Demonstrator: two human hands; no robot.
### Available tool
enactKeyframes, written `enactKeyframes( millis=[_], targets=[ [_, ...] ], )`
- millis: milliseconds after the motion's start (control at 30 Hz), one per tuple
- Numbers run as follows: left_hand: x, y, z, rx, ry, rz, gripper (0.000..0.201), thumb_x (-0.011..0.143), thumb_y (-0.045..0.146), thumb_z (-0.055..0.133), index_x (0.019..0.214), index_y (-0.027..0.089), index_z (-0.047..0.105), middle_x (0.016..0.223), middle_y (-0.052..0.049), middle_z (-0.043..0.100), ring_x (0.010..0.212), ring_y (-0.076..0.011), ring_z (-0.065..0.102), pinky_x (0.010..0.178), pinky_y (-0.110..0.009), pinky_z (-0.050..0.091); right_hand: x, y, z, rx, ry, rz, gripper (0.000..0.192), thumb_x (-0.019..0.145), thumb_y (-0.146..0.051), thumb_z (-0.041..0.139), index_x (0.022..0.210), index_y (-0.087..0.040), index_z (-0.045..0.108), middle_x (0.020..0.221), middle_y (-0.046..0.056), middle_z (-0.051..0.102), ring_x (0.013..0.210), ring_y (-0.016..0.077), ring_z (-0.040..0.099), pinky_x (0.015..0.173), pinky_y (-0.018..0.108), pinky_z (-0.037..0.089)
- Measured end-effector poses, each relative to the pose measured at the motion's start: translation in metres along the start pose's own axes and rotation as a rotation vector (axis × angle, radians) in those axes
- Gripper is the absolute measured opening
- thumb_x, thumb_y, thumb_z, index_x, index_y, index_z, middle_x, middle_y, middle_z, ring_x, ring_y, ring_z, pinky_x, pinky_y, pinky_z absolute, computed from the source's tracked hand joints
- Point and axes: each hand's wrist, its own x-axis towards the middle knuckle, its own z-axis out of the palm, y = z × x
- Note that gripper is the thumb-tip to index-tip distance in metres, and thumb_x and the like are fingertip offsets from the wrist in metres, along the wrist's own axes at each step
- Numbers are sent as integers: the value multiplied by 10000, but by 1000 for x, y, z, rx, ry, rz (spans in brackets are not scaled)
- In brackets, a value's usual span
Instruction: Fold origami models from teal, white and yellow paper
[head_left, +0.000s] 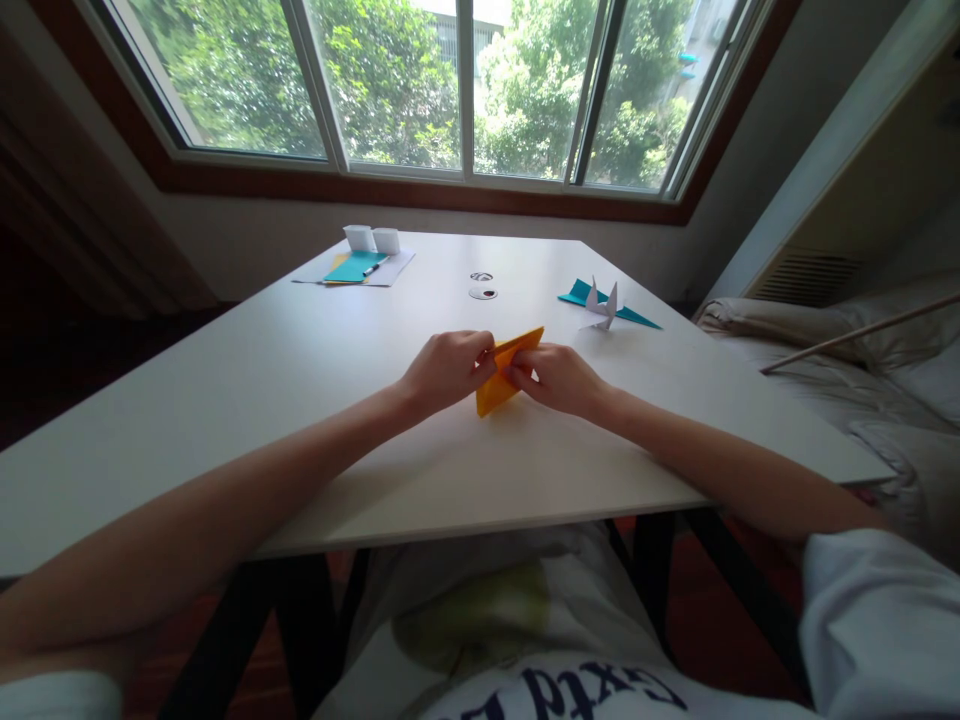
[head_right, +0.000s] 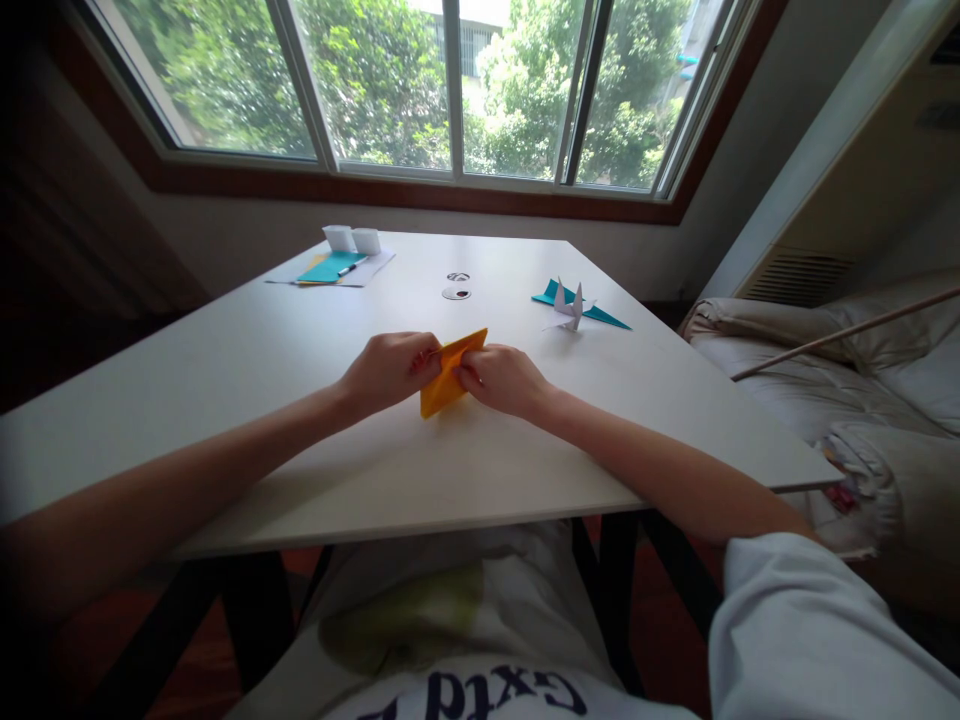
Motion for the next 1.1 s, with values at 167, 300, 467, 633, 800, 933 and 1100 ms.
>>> enactKeyframes(
  millis=[167, 300, 467, 633, 800, 933, 1100],
  targets=[
    [1, 0, -3, -3, 7, -27, 136, 729, 159, 461, 622, 159, 544, 538, 17, 511, 477, -93, 434, 490, -204, 334, 0, 0, 0, -66, -31, 45, 261, 855, -262, 429, 721, -155, 625, 714, 61, 657, 622, 147, 575, 579, 243, 362],
    [2, -1, -2, -52, 12, -68, 120, 706, 151, 470, 624, 156, 559, 535, 21, 508, 479, -88, 431, 492, -196, 334, 0, 0, -1, -26, -34, 69, 236, 839, -253, 450, 728, -156, 635, 718, 54, 668, 617, 142, 581, 584, 235, 378],
    [3, -2, -1, -84, 6, -146, 123, 688, 162, 475, 626, 155, 581, 529, 26, 519, 477, -83, 437, 490, -192, 344, 0, 5, 2, 93, -1, 56, 192, 813, -219, 487, 728, -149, 644, 731, 51, 681, 622, 136, 597, 601, 226, 413],
    [5, -6, -2, -158, -7, -294, 124, 682, 189, 487, 641, 152, 598, 542, 25, 557, 495, -88, 497, 489, -190, 377, 1, 14, 3, 184, 82, 5, 157, 811, -198, 499, 820, -157, 650, 797, 50, 693, 638, 137, 608, 602, 232, 443],
    [5, -14, 0, -530, -69, -479, 119, 710, 195, 499, 719, 128, 597, 646, -18, 629, 530, -118, 614, 495, -205, 470, 1, 22, -4, 301, 150, -35, 254, 856, -200, 443, 1079, -198, 563, 939, 39, 689, 704, 131, 639, 678, 259, 498],
    [6, -16, 3, -830, -143, -603, 99, 723, 188, 551, 788, 118, 578, 705, -49, 659, 550, -136, 641, 531, -243, 518, 0, 27, -5, 413, 167, 14, 377, 856, -289, 477, 1221, -220, 407, 888, 30, 673, 696, 145, 657, 615, 263, 531],
    [5, -16, 4, -1080, -237, -735, 199, 743, 194, 596, 933, 133, 590, 723, -42, 679, 550, -128, 647, 567, -245, 535, 2, 30, -3, 620, 134, 127, 400, 816, -400, 555, 1162, -236, 439, 882, 23, 647, 673, 153, 669, 536, 257, 558]
  ],
)
